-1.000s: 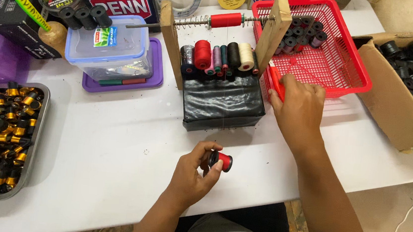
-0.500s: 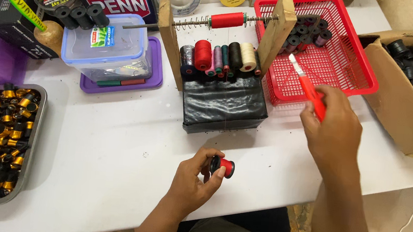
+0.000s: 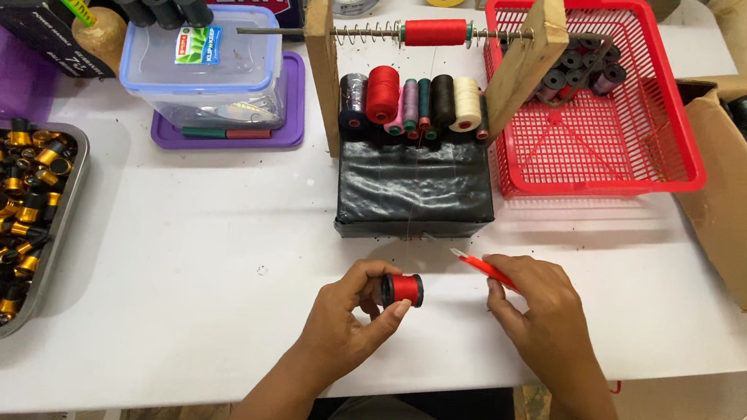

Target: The person winds red thread from a spool onto a small black bobbin using a manual wooden winder. They repeatedly wrap the thread around the bobbin, then use a red utility knife to cut the thread from the spool.

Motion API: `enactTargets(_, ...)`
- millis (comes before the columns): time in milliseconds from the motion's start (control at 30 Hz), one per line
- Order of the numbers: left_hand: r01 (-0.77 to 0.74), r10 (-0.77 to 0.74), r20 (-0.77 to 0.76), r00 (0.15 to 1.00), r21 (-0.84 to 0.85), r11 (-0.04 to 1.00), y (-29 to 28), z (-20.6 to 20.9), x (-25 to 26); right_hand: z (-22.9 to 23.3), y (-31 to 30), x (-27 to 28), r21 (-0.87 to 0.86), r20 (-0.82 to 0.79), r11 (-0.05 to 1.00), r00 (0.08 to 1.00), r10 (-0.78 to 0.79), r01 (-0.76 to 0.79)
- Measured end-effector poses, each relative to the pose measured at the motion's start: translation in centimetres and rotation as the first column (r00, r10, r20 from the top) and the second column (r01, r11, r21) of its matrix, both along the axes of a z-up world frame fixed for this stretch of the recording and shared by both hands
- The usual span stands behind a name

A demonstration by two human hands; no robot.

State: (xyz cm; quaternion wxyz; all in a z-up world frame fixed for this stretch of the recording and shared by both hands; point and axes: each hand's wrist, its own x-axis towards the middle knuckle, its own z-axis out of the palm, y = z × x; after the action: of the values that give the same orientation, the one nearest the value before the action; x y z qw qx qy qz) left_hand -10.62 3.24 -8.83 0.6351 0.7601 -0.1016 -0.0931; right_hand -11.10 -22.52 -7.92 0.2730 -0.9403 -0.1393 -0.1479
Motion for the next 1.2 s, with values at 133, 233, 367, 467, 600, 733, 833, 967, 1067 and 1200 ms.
enactTargets(133, 0.015, -0.014, -0.014, 1.0, 0.043, 0.999, 0.0, 0.0, 0.0, 0.7, 1.1, 0.2, -0.018, 0.002, 0.998, 0.999, 0.053, -0.053)
enactTargets(233, 0.025, -0.026, 0.057, 0.998, 0.016, 1.0, -0.2, 0.0, 0.1, 1.8, 1.8, 0.4, -0.008, 0.02, 0.989, 0.989, 0.146, -0.146)
enactTargets(367, 0.002, -0.003, 0.027, 1.0, 0.056, 0.998, -0.2, -0.1, 0.2, 3.4, 2.1, 0.2, 0.052, 0.034, 0.981, 0.982, 0.186, -0.188)
enactTargets(467, 0.002, -0.003, 0.027, 1.0, 0.031, 1.0, -0.3, 0.2, 0.5, 4.0, 2.1, -0.2, 0.102, 0.043, 0.973, 0.979, 0.201, -0.205)
enactTargets(600, 0.023, -0.018, 0.119, 0.993, -0.035, 0.999, -0.3, 1.6, 0.9, 4.9, 1.9, -0.4, 0.132, 0.051, 0.964, 0.973, 0.226, -0.231)
enactTargets(733, 0.098, -0.096, 0.226, 0.969, 0.006, 0.995, -0.2, 2.6, 1.6, 5.2, 1.8, -0.4, 0.138, 0.07, 0.962, 0.971, 0.227, -0.235)
enactTargets(833, 0.165, -0.174, 0.252, 0.952, 0.055, 0.985, -0.2, 3.1, 2.0, 5.5, 1.8, -0.6, 0.17, 0.073, 0.957, 0.972, 0.224, -0.234)
enactTargets(967, 0.185, -0.203, 0.3, 0.932, 0.087, 0.979, -0.3, 4.1, 2.7, 5.7, 1.6, -0.7, 0.181, 0.072, 0.955, 0.972, 0.224, -0.234)
enactTargets(1067, 0.21, -0.231, 0.342, 0.911, 0.098, 0.973, -0.5, 4.4, 3.3, 6.5, 1.6, -0.9, 0.191, 0.07, 0.957, 0.975, 0.209, -0.219)
enactTargets(1200, 0.237, -0.269, 0.389, 0.881, 0.128, 0.963, -0.9, 4.8, 3.6, 6.5, 1.2, -1.3, 0.19, 0.048, 0.961, 0.979, 0.197, -0.202)
